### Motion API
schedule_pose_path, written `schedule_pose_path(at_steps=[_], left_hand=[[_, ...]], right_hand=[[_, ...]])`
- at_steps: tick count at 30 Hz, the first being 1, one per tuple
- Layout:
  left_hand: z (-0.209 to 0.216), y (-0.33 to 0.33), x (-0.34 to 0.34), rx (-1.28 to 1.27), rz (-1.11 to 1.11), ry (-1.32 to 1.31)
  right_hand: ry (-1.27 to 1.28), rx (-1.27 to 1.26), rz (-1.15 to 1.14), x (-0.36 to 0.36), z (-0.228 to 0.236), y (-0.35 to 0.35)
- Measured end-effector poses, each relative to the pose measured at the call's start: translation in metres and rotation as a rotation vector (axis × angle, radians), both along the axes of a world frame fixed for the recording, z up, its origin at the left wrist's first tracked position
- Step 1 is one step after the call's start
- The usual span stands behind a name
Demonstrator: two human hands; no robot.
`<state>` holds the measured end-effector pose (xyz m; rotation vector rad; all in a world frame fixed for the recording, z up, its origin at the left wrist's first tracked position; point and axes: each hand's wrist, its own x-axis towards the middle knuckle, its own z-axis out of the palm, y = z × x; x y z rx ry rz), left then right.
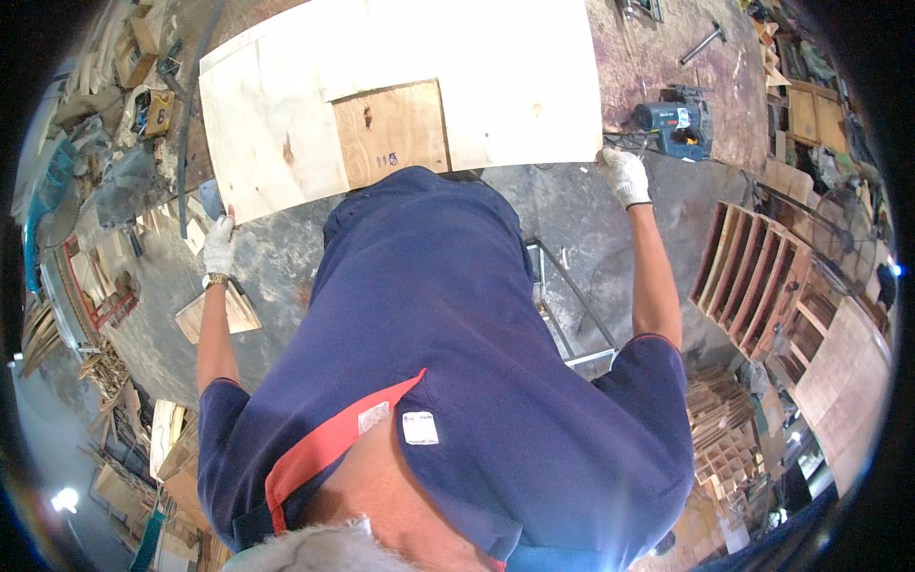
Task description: The person aligns a small wooden template on a larger plywood sheet and marks the outline with a pen. They then use a hammer to tap a curved wooden piece into place on the sheet. Finally, they use a jigsaw to cut along the marked lines on the plywood.
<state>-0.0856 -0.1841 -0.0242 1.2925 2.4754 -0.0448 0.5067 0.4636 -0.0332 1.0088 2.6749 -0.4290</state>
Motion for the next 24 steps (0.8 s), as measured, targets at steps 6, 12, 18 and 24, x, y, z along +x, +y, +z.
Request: schedule_pose_path(at_steps=[6,12,18,24], left_hand=[[-0.009,-0.006,-0.003,-0.023,0.015,-0.024],[0.034,0.033,0.007,-0.267,0.022,0.042],[0.033,0.140,0.003,-0.009,0.379,0.114],[-0.043,0.298,0.021,0.546,0.126,0.319]], right_hand=[[0.000,0.012,0.014,0.002,0.000,0.000],[-0.089,-0.066,0.005,-0.025,0.035,-0.005],[0.060,0.070,0.063,-0.127,0.181,-0.005],[0.646,0.590,0.075,-0.173,0.356,-0.028]])
